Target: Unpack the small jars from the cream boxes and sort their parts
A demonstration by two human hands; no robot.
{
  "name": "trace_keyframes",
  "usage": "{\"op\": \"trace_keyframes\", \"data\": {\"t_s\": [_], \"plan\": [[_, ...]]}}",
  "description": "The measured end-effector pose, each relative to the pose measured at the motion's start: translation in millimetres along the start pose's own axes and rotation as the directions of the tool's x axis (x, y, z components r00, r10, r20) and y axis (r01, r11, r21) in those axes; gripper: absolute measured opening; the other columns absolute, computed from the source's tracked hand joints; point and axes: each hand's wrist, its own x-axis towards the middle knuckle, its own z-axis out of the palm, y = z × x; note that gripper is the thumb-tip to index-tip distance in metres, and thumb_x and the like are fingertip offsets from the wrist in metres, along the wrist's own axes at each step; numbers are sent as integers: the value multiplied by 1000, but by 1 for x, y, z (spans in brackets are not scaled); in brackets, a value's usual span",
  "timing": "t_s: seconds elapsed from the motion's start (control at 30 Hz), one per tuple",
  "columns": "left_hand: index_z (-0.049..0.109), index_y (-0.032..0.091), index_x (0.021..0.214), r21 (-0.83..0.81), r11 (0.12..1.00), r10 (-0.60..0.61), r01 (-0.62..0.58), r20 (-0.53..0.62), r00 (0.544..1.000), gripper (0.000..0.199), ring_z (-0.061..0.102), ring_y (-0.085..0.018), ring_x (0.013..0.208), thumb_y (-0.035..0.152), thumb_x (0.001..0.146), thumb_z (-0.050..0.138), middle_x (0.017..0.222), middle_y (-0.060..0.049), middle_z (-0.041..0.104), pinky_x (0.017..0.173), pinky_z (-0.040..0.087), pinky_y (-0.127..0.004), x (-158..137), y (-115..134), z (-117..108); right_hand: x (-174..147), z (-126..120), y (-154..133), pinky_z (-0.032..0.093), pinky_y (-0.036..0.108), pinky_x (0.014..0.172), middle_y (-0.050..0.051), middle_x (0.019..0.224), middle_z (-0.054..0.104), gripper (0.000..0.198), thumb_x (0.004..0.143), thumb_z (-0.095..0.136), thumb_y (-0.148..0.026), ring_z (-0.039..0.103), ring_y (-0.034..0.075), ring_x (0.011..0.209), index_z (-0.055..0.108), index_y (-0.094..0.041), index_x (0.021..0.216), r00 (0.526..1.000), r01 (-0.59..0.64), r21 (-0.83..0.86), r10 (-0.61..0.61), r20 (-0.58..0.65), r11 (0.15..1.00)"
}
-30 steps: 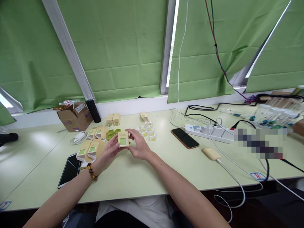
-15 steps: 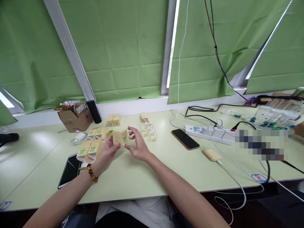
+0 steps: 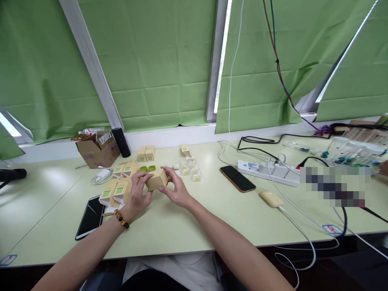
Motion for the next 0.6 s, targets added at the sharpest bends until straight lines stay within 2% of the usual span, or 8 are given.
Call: {"op": "trace_keyframes", "data": {"t_s": [0.13, 0.27, 0.43, 0.6], "plan": [[50, 28, 137, 43, 998, 36, -36, -2, 999, 60, 53, -33, 125, 3, 84, 61, 127, -14, 52, 103, 51, -58, -1, -1, 1, -2, 3, 2, 59, 41, 92, 15, 138, 61, 57, 93, 70, -45, 64, 28, 122, 51, -25, 143, 998, 30, -44, -33, -59, 999], [47, 28, 139, 75, 997, 24, -25, 10, 1000, 57, 51, -35, 128, 14, 88, 68, 132, -16, 51, 107, 47, -60, 0, 1, 2, -2, 4, 4, 60, 44, 94, 13, 131, 66, 51, 89, 74, -37, 67, 27, 115, 55, -25, 135, 990, 33, -118, -49, -132, 992], [45, 27, 144, 145, 988, 37, -43, 45, 998, 57, 51, -37, 131, 18, 92, 68, 133, -16, 56, 110, 42, -59, 0, 3, 3, -3, 12, 7, 62, 43, 94, 12, 130, 67, 51, 88, 76, -34, 68, 26, 114, 55, -25, 134, 988, 24, -131, -43, -146, 991], [46, 26, 145, 153, 988, -14, 9, 32, 999, 57, 53, -37, 131, 17, 92, 65, 135, -17, 58, 110, 41, -59, 0, 1, 4, -4, 16, 4, 62, 42, 93, 13, 133, 65, 54, 91, 74, -35, 67, 27, 117, 52, -25, 138, 988, 60, -154, -80, -129, 986]]}}
